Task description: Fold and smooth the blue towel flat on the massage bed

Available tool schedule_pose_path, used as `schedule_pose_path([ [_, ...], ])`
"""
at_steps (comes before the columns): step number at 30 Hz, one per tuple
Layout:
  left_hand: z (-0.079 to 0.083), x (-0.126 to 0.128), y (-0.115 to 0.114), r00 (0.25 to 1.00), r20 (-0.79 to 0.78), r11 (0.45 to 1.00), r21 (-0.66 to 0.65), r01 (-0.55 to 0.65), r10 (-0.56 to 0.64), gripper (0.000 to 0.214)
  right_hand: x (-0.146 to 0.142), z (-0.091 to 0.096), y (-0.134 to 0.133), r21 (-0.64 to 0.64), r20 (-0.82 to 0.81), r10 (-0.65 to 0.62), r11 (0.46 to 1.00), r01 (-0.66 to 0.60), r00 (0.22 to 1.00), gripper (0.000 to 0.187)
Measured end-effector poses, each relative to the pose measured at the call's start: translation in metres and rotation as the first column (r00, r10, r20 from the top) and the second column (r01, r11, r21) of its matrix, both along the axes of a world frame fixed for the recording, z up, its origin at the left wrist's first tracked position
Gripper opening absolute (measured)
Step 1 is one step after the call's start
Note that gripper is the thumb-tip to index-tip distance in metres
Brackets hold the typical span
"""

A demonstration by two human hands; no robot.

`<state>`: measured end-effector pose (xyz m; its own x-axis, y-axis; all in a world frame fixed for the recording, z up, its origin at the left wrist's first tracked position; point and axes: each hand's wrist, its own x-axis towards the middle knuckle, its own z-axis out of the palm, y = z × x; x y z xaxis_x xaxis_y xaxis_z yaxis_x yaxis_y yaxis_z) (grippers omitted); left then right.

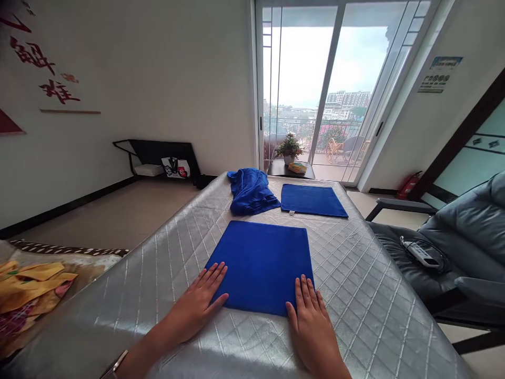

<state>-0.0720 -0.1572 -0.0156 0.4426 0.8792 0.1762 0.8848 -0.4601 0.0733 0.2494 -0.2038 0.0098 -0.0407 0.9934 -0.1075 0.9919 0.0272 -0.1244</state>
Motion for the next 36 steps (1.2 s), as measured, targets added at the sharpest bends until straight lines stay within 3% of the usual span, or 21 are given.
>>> schedule_pose_path([
  [6, -0.004, 0.000, 0.001, 1.000, -0.001, 1.000, 0.028, 0.003, -0.003, 0.071, 0.006, 0.022, 0.016, -0.057, 0.003, 0.017, 0.998, -0.017, 1.000, 0.066],
  [10, -0.007, -0.001, 0.001, 1.000, -0.003, 0.999, 0.035, -0.001, 0.001, 0.071, 0.003, 0.033, 0.048, 0.023, 0.025, 0.013, 1.000, -0.014, 1.000, 0.067],
  [13, -0.006, -0.006, 0.003, 1.000, -0.017, 1.000, -0.022, -0.001, 0.001, 0.071, -0.003, 0.025, 0.065, 0.041, 0.018, -0.033, 0.999, 0.032, 0.999, 0.068],
  [17, 0.004, -0.003, 0.012, 0.999, -0.012, 0.993, -0.110, 0.029, -0.030, 0.075, -0.006, 0.008, 0.067, 0.064, -0.048, -0.065, 0.996, 0.068, 0.997, 0.066],
  [20, 0.021, 0.031, 0.026, 0.987, 0.033, 0.981, -0.112, 0.158, -0.155, 0.071, -0.005, 0.004, 0.063, 0.073, -0.079, -0.062, 0.995, 0.068, 0.995, 0.067],
  [24, 0.043, 0.111, 0.045, 0.928, 0.089, 0.923, -0.104, 0.370, -0.362, 0.067, -0.005, 0.006, 0.060, 0.078, -0.072, -0.059, 0.995, 0.065, 0.996, 0.066],
  [27, 0.044, 0.159, 0.055, 0.887, 0.116, 0.889, -0.053, 0.455, -0.447, 0.066, -0.005, 0.007, 0.060, 0.081, -0.033, -0.035, 0.996, 0.038, 0.999, 0.062],
  [29, 0.039, 0.174, 0.060, 0.875, 0.128, 0.880, -0.028, 0.475, -0.468, 0.065, -0.005, 0.006, 0.060, 0.071, -0.018, -0.023, 0.997, 0.025, 1.000, 0.060],
  [32, 0.030, 0.169, 0.063, 0.887, 0.122, 0.892, -0.034, 0.451, -0.445, 0.066, -0.004, 0.005, 0.060, 0.069, -0.036, -0.031, 0.997, 0.033, 0.999, 0.061],
  [36, 0.023, 0.120, 0.063, 0.927, 0.068, 0.927, -0.052, 0.372, -0.369, 0.067, -0.005, 0.005, 0.061, 0.080, -0.074, -0.057, 0.995, 0.063, 0.996, 0.065],
])
